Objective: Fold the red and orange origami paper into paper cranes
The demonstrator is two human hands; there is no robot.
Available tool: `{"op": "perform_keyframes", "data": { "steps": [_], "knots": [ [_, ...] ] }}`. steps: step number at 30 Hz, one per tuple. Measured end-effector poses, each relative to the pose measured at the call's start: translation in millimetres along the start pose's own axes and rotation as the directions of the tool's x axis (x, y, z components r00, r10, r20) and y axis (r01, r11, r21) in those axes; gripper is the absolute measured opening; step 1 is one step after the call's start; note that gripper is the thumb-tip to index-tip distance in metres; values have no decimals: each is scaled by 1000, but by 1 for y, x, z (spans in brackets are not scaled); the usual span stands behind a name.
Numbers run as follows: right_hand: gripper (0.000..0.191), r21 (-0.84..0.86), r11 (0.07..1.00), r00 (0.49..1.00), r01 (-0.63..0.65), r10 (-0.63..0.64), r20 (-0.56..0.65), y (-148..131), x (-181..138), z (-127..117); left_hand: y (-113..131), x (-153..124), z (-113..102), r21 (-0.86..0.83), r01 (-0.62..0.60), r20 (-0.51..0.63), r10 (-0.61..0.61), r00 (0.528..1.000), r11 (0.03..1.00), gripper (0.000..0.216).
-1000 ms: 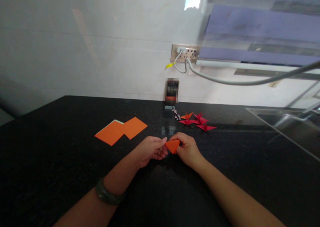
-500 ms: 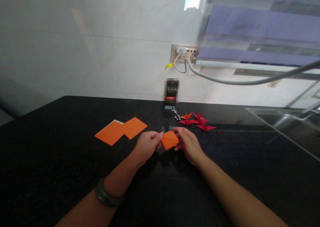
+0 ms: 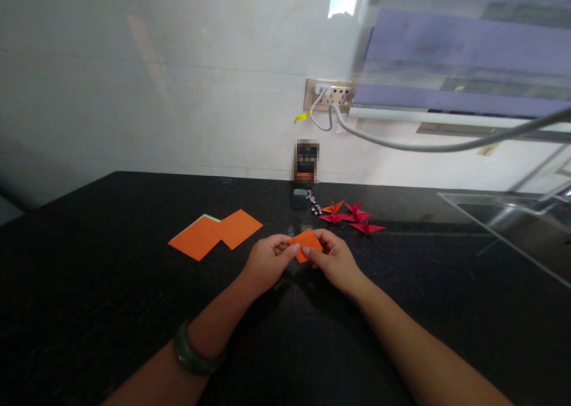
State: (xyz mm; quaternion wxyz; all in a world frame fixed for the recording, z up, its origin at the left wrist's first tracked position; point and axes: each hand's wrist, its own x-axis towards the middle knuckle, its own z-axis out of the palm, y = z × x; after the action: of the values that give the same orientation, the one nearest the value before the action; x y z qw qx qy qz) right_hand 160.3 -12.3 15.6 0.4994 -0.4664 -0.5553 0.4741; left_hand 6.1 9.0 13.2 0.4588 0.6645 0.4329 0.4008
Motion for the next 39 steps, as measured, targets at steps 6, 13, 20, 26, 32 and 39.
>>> {"op": "perform_keyframes", "data": {
  "steps": [6, 13, 20, 26, 32, 39],
  "knots": [
    [20, -38, 998, 995, 51, -48, 84, 3, -2, 0, 5, -1, -1, -163, 151, 108, -134, 985, 975, 21],
    [26, 27, 999, 998, 24, -22, -50, 4, -1, 1, 9, -5, 0, -117, 224, 151, -206, 967, 968, 20],
    [27, 27, 999, 1000, 19, -18, -19, 1, -3, 4, 11, -3, 0, -119, 199, 38, -196, 980, 973, 22],
    [26, -44, 998, 999, 44, -45, -2, 4, -3, 5, 9, -4, 1, -98, 162, 54, -157, 986, 982, 28],
    [26, -126, 986, 994, 106, -105, 13, 3, -5, 2, 7, -4, 3, -83, 96, 101, -87, 991, 992, 27],
    [25, -241, 956, 985, 166, -152, 77, 2, -7, 2, 6, -5, -1, 24, 44, 50, -45, 998, 999, 35]
  ]
}}
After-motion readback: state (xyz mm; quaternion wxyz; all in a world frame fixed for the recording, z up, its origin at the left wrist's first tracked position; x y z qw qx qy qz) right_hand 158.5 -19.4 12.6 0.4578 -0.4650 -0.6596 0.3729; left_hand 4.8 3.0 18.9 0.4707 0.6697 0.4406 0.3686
